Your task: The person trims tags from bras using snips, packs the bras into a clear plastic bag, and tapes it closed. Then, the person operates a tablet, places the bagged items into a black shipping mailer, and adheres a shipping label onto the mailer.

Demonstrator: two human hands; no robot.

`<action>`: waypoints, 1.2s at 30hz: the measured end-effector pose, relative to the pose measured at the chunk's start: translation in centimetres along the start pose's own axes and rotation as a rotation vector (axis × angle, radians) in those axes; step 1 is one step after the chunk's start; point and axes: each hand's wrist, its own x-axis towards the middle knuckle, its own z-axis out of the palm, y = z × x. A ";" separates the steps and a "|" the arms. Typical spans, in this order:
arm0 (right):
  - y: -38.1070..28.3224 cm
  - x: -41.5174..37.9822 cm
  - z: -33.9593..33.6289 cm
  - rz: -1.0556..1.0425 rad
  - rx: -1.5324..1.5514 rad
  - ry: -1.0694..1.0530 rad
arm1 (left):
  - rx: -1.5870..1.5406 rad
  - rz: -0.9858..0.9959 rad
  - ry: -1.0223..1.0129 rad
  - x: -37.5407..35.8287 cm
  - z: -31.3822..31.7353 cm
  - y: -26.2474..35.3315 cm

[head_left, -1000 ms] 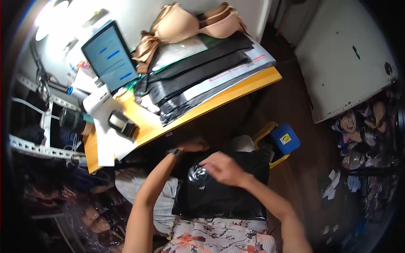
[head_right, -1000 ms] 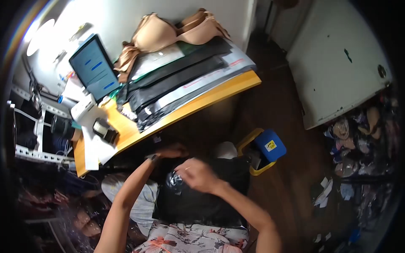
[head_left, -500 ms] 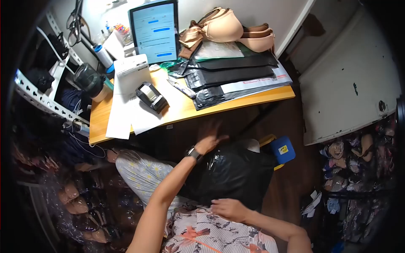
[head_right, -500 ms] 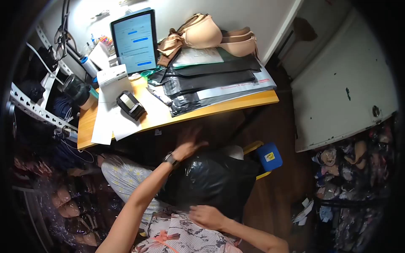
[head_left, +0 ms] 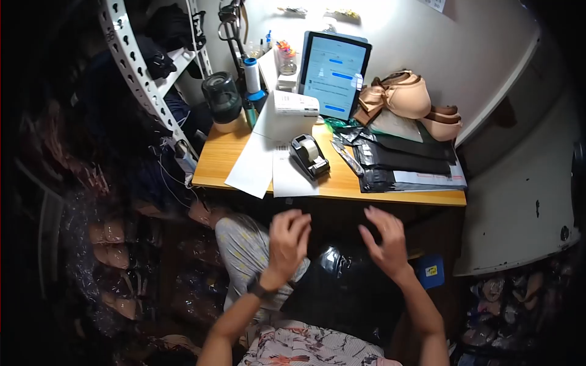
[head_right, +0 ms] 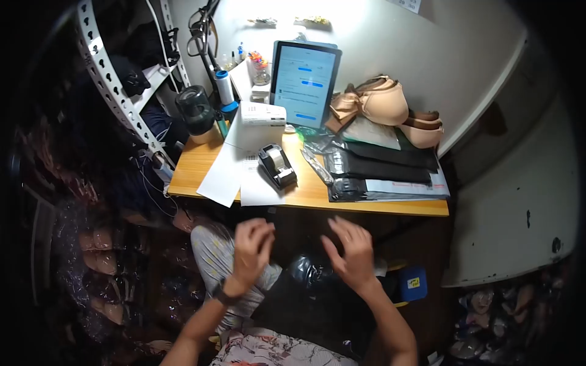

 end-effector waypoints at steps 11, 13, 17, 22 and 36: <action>-1.1 11.3 9.8 -0.013 0.096 -0.069 | 0.507 0.360 -0.142 14.3 -0.2 -10.4; -0.7 11.2 8.5 0.010 0.129 -0.068 | 0.415 0.358 -0.245 11.5 -0.7 -9.7; 0.1 12.3 9.4 0.019 0.210 -0.044 | 0.389 0.328 -0.391 6.9 -2.0 -7.7; 0.8 16.3 11.4 -0.167 0.089 0.049 | 0.400 0.318 -0.342 4.7 -2.8 -8.6; -3.3 4.6 14.3 -0.539 -0.046 0.169 | 0.291 0.258 -0.360 6.2 -4.2 -8.6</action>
